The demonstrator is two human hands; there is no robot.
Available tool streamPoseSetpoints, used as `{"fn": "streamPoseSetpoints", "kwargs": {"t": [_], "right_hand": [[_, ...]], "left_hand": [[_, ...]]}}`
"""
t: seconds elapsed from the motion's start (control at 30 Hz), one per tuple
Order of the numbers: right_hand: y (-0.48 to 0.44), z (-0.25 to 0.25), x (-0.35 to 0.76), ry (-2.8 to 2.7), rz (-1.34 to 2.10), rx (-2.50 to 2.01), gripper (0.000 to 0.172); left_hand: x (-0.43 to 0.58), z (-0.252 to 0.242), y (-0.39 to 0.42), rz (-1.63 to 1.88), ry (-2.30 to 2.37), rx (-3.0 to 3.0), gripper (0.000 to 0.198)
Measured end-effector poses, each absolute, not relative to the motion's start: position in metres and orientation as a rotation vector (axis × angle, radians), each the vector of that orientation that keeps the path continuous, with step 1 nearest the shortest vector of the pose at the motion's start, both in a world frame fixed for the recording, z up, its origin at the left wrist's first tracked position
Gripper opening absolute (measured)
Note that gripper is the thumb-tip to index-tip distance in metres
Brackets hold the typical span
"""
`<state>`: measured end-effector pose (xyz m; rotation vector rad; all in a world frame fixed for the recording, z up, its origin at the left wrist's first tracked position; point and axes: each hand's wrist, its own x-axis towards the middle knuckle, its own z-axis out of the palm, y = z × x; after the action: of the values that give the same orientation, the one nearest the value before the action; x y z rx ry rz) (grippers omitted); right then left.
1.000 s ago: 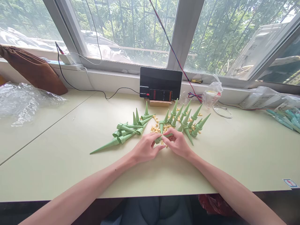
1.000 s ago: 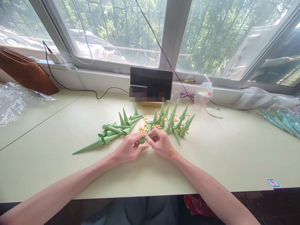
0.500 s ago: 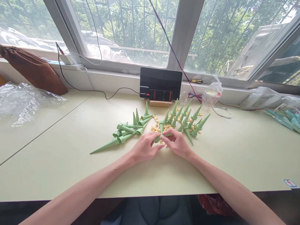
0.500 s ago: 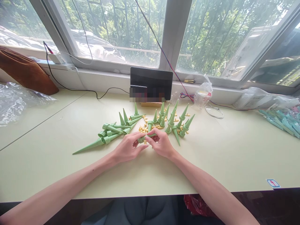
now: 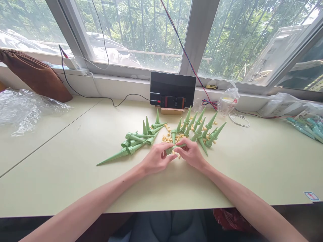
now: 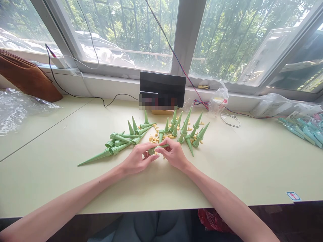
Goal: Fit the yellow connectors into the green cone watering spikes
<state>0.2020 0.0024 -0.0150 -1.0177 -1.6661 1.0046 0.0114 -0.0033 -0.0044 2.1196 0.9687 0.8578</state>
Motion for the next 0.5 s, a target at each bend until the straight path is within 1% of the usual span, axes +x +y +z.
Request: {"fn": "streamPoseSetpoints", "kwargs": {"t": [0.13, 0.23, 0.37, 0.5], "right_hand": [[0.0027, -0.0148, 0.2021, -1.660, 0.998, -1.033, 0.033], [0.0026, -0.0144, 0.2016, -1.658, 1.002, -1.027, 0.033], [0.0018, -0.0145, 0.2015, -1.673, 0.991, -1.005, 0.031], [0.0008, -0.0145, 0.2019, -1.692, 0.981, -0.976, 0.028]], "left_hand": [[0.0128, -0.0046, -0.0042, 0.855, 0.963, 2.059, 0.036], [0.0134, -0.0034, -0.0045, 0.862, 0.960, 2.081, 0.033], [0.0132, -0.0013, -0.0048, 0.863, 0.953, 2.134, 0.028], [0.0121, -0.0036, -0.0040, 0.863, 0.975, 2.232, 0.029]]}}
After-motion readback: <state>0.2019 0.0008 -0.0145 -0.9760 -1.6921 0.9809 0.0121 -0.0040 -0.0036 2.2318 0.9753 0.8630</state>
